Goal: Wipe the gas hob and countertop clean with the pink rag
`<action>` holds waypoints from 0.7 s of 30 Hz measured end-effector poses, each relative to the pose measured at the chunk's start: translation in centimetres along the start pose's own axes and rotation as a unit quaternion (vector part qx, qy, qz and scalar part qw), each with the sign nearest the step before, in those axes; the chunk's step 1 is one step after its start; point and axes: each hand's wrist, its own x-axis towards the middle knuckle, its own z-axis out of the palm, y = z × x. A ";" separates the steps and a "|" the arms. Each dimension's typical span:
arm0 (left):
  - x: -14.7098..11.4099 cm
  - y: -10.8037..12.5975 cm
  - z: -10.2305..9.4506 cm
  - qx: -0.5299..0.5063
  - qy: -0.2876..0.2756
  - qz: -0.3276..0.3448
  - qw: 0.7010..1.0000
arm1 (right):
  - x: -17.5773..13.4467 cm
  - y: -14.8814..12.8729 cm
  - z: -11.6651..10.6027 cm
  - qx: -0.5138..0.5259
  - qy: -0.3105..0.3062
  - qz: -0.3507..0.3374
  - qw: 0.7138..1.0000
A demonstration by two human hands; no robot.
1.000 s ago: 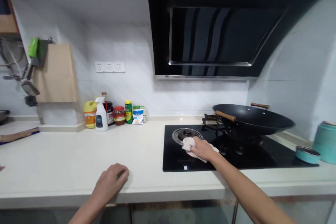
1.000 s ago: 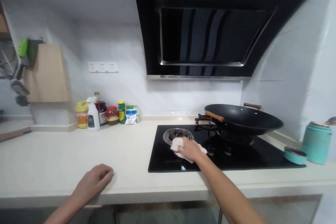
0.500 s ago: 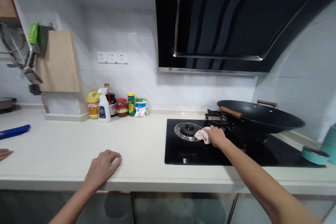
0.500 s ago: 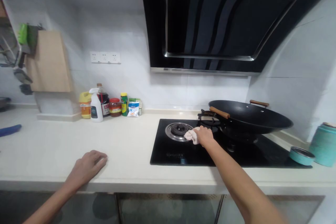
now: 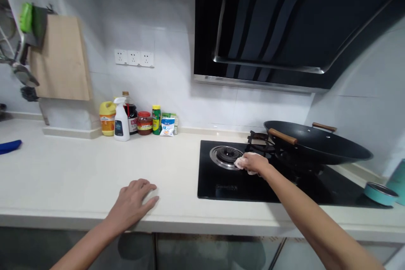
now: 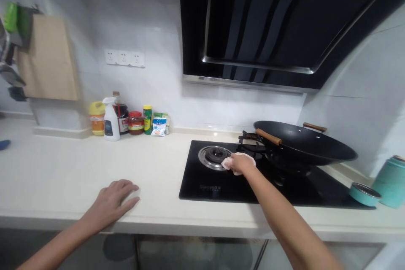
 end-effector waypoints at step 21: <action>-0.8 -5.7 -0.2 0.009 0.005 0.000 1.000 | 10.6 3.2 1.5 -0.092 0.012 0.046 0.995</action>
